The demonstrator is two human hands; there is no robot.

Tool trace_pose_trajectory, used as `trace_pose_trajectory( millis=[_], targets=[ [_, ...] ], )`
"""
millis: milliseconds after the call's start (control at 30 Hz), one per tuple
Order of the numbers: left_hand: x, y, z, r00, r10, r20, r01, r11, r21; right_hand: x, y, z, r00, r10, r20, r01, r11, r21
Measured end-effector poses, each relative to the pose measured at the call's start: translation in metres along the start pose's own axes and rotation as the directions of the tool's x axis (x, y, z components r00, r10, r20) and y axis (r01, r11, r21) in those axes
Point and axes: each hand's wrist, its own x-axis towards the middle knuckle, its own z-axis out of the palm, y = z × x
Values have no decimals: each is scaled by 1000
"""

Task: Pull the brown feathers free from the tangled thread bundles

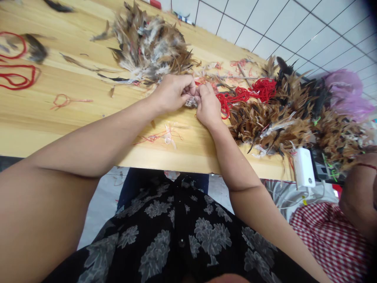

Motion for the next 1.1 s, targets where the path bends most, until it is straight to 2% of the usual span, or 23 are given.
trace_pose_trajectory(
  millis=[200, 367, 600, 733, 1000, 1100],
  targets=[
    [5, -2, 5, 998, 7, -60, 1, 992, 124, 6, 9, -2, 999, 11, 51, -17, 993, 121],
    [5, 1, 2, 999, 23, -29, -15, 972, 235, 6, 12, -2, 999, -17, 33, 11, 986, 163],
    [4, -1, -1, 1000, -31, 0, 31, 990, 141, 8, 21, -5, 999, -29, 42, 22, 989, 147],
    [4, 3, 0, 998, -45, -39, 48, 997, 65, 11, 27, -4, 999, -45, 19, 41, 984, 172],
    [2, 25, -5, 997, -77, 12, 71, 964, 257, 14, 44, -4, 1000, 3, -13, -1, 991, 135],
    [3, 25, -9, 994, -109, 27, 100, 966, 238, 13, 50, -6, 1000, 16, -16, -14, 990, 139]
  ],
)
